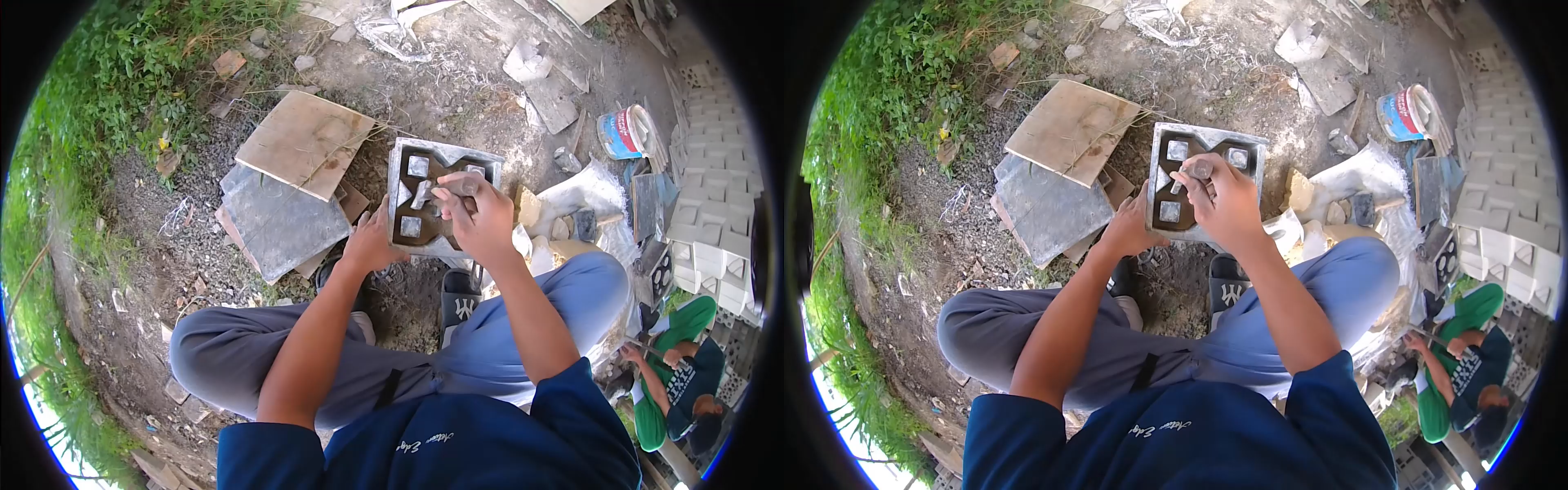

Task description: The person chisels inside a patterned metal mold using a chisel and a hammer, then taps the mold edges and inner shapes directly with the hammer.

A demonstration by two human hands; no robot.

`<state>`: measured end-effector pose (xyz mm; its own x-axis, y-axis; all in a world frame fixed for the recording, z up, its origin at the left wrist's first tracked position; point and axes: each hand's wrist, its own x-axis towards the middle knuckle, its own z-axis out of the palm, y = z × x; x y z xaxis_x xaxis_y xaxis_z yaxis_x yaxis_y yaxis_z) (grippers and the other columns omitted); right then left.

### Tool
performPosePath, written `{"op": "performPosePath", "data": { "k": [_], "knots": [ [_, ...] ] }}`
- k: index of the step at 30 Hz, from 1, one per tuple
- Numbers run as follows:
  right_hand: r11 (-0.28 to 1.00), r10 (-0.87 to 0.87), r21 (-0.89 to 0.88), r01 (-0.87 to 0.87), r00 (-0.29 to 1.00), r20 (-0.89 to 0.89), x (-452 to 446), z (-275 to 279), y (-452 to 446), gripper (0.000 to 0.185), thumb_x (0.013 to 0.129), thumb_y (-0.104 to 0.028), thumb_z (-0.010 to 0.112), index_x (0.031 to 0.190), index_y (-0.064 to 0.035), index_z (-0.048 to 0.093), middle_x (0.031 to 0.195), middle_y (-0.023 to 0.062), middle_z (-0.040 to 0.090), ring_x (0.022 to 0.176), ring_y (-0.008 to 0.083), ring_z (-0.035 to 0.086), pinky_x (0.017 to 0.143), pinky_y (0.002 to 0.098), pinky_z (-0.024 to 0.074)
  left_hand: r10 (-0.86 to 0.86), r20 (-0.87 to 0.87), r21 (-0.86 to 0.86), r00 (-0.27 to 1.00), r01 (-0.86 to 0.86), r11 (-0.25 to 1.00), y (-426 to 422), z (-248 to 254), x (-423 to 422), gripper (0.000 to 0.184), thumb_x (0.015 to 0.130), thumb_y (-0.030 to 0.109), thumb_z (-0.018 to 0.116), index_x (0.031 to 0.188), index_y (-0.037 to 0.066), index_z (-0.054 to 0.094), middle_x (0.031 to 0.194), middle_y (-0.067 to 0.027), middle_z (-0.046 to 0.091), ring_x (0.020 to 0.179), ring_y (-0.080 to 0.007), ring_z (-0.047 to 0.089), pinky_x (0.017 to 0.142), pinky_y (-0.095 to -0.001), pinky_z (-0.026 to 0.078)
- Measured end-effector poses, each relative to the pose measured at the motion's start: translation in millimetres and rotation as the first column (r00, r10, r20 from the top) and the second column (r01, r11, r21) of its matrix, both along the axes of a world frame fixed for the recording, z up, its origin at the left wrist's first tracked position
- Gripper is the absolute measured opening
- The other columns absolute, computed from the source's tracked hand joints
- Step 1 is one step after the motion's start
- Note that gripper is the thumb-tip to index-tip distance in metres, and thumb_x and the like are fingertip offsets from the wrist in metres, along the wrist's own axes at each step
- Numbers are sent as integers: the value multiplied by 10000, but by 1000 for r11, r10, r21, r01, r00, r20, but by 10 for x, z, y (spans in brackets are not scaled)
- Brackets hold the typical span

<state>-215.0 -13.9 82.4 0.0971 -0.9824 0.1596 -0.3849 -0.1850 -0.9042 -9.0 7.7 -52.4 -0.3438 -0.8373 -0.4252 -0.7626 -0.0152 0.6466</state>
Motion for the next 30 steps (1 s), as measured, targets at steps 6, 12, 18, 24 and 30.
{"op": "performPosePath", "data": {
  "k": [6, 12, 18, 24, 30],
  "knots": [
    [995, 95, 26, -93, 993, -66, 45, -125, -29, 174, 959, -108, 750, 1061, -48, 623, 941, 95, 685, 644, 195, 654, 606, 355, 523, -7, 37, 33, 999, 6, 999, 41, 45, -22, 1425, 653, 430, 930, 1660, 18, 11, 1578, -292, 441, 1492, -523, 337, 1249, -484, 303],
    [998, 50, -20, -51, 997, -54, 14, -20, 102, 129, 996, 2, 649, 1125, -4, 643, 970, 92, 713, 689, 99, 697, 604, 264, 579, -6, 86, 93, 996, -3, 996, 55, 80, -47, 1423, 656, 430, 926, 1660, 10, 8, 1559, -302, 459, 1484, -511, 356, 1250, -483, 300],
    [992, 58, 113, -54, 998, -30, -30, 114, -76, 136, 1049, -20, 572, 1180, -2, 538, 1081, 127, 697, 730, 119, 666, 675, 281, 588, -15, 78, 57, 997, 11, 998, 26, 109, -22, 1425, 657, 428, 927, 1661, 13, 4, 1568, -285, 458, 1490, -516, 346, 1242, -485, 316],
    [996, 87, 1, -87, 993, 85, -45, 296, -11, 313, 1018, 74, 545, 1257, -48, 384, 1113, 148, 730, 978, 252, 740, 850, 365, 561, 5, 52, 27, 999, -6, 1000, 58, -36, -12, 1415, 677, 435, 919, 1672, 63, -16, 1564, -276, 471, 1505, -494, 337, 1242, -510, 312],
    [988, 145, -60, -144, 989, 6, -84, 317, 10, 325, 993, 103, 561, 1243, -62, 435, 1133, 159, 723, 1011, 316, 735, 853, 380, 556, 6, 58, 99, 998, -11, 995, 37, 3, -18, 1415, 686, 435, 915, 1674, 90, -38, 1566, -284, 465, 1507, -496, 333, 1233, -531, 322]
  ]
}}
